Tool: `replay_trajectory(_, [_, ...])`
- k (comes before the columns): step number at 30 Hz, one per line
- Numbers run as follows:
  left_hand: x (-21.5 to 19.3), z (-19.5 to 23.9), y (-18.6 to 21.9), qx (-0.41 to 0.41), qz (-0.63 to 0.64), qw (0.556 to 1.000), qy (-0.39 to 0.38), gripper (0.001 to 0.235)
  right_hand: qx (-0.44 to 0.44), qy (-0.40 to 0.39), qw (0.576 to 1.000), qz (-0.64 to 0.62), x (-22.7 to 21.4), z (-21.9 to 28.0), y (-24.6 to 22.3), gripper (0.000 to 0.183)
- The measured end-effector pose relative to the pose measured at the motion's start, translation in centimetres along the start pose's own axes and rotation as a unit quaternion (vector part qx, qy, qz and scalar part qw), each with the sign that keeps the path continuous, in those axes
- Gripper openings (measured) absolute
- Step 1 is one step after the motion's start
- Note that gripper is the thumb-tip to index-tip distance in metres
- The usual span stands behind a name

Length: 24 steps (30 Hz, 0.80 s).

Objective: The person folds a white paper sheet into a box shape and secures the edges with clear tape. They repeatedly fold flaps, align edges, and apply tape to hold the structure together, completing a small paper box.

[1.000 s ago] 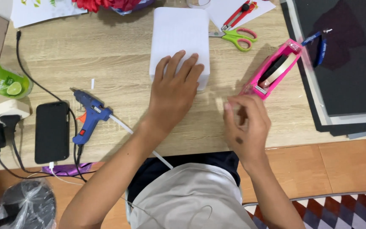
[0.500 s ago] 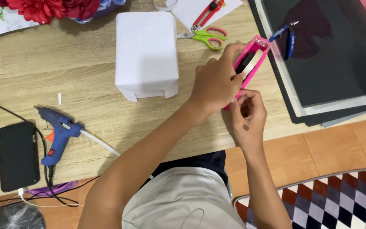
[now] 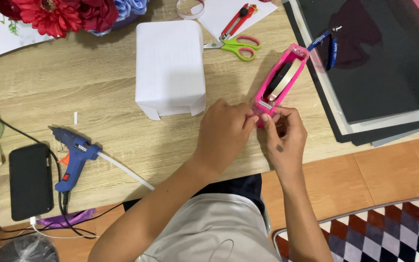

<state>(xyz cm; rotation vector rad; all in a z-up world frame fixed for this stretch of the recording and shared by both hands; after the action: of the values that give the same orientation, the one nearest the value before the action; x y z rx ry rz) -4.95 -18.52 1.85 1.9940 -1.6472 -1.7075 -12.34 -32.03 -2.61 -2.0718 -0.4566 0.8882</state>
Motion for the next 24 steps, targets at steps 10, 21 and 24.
replay_trajectory(10, [-3.9,2.9,-1.5,0.069,-0.226,0.966,0.101,0.007,-0.045,0.021,0.999,0.010,0.3,0.5,-0.5,0.016])
replay_trajectory(21, [-8.8,1.8,-4.5,-0.138,-0.023,0.990,0.019,0.018,-0.181,-0.094,0.978,-0.042,3.9,-1.8,-7.3,0.029])
replay_trajectory(24, [-9.3,1.4,-4.1,-0.173,-0.030,0.984,-0.029,0.023,-0.182,-0.166,0.966,-0.075,5.2,-3.2,-7.2,0.041])
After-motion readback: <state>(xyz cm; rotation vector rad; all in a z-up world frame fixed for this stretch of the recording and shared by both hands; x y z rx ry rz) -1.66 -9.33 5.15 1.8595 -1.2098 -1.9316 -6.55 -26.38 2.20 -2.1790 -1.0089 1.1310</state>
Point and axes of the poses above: each hand's wrist, its own z-axis away from the middle knuckle, its own x-axis out of the palm, y = z × x, the point moved 2 cm from there along -z, towards the middle knuckle, and after that the axes turned 5 degrees about z, right-handed, at the moved point
